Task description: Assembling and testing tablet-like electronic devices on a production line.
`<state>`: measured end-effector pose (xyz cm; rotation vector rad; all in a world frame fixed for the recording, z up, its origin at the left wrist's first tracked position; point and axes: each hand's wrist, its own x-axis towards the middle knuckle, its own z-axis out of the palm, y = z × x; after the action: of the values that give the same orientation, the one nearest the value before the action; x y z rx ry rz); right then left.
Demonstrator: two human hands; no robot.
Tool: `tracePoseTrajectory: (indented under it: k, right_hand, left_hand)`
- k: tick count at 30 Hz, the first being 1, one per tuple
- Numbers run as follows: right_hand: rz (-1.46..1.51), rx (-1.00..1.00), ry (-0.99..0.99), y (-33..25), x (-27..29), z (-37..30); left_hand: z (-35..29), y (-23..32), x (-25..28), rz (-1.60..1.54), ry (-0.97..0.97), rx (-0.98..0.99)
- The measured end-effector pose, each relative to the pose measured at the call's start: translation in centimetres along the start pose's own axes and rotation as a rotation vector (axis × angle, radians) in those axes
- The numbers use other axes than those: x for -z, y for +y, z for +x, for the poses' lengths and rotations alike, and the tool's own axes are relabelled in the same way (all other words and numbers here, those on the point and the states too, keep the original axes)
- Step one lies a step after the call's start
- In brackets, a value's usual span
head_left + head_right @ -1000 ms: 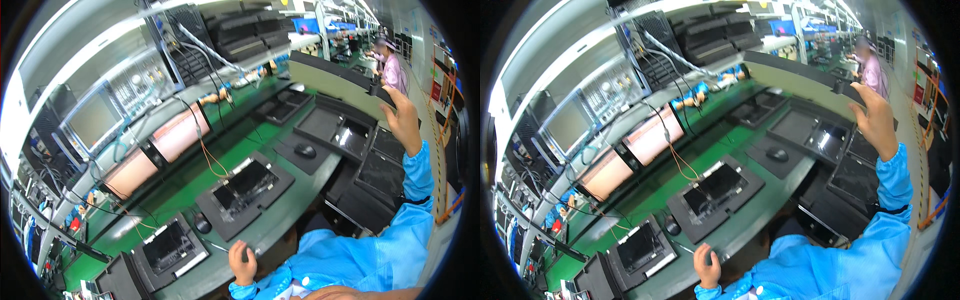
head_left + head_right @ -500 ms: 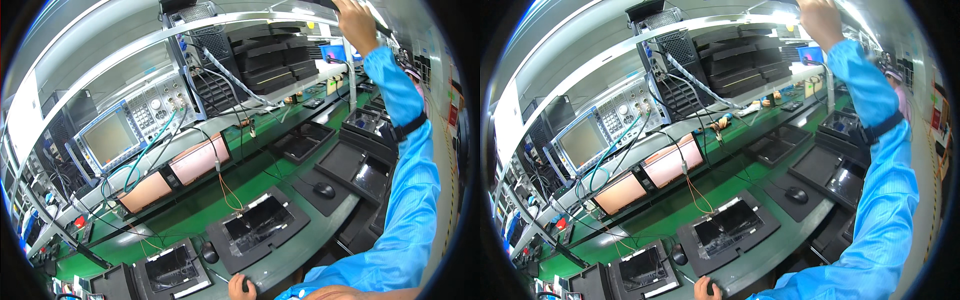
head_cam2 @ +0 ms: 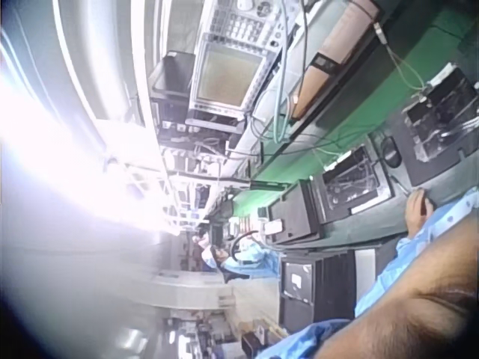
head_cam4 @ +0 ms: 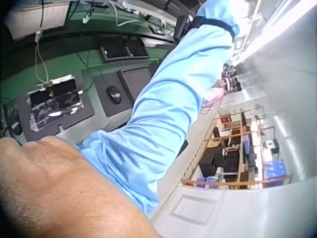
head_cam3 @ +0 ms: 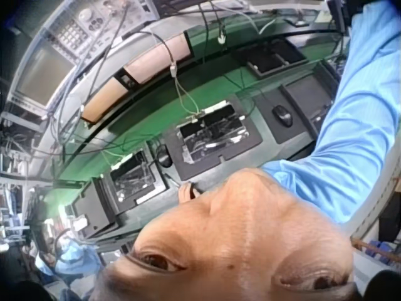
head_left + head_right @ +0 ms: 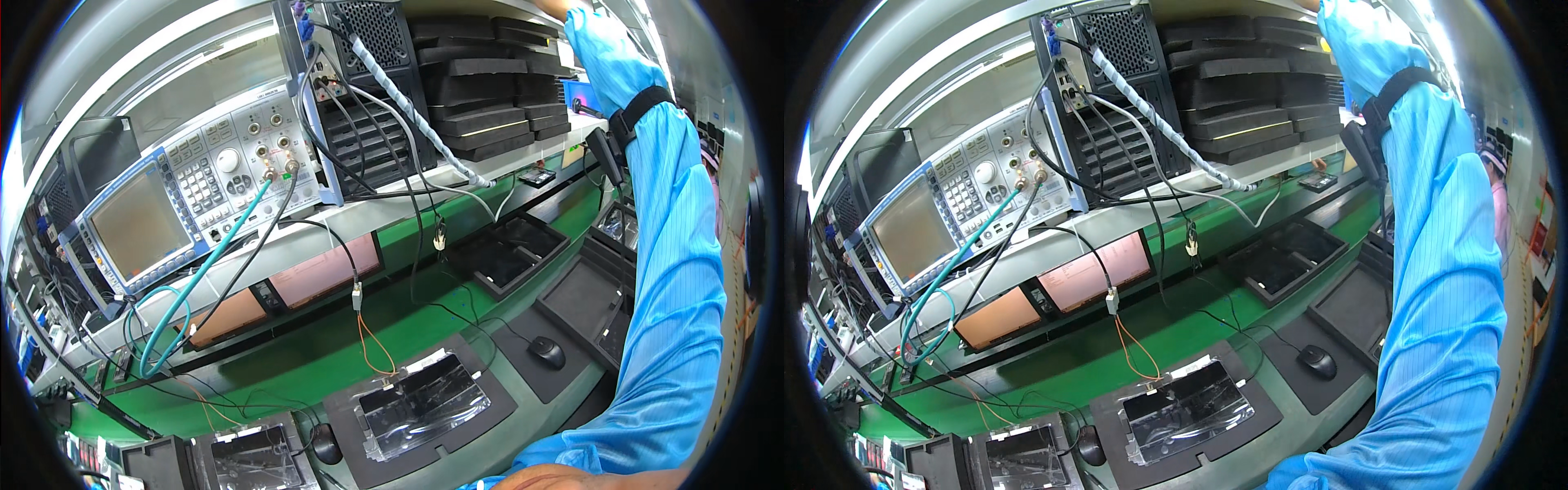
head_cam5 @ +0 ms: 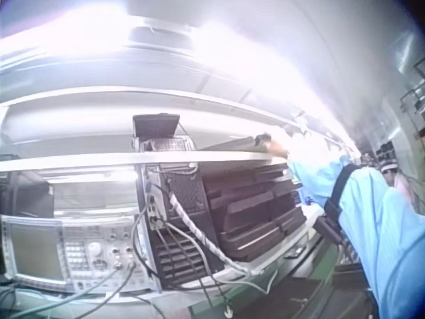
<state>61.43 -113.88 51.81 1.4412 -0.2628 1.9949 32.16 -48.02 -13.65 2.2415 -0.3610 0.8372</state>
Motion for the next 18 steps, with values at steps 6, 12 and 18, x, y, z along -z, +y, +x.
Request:
tracePoseTrajectory:
  k: [6, 12, 18]
  right_hand:
    - [-0.031, 0.122, 0.115, -1.5, -4.1, -3.7]
    - [0.326, -0.039, 0.071, -7.5, 7.0, -4.6]
    - [0.775, -0.064, -0.410, -16.2, 10.2, -7.1]
  left_hand:
    - [0.3, 0.5, -0.4, 0.065, 0.014, -0.006]
    - [0.1, 0.5, 0.3, 0.044, -0.025, -0.041]
    - [-2.6, -2.5, -1.3, 0.098, -0.001, -0.075]
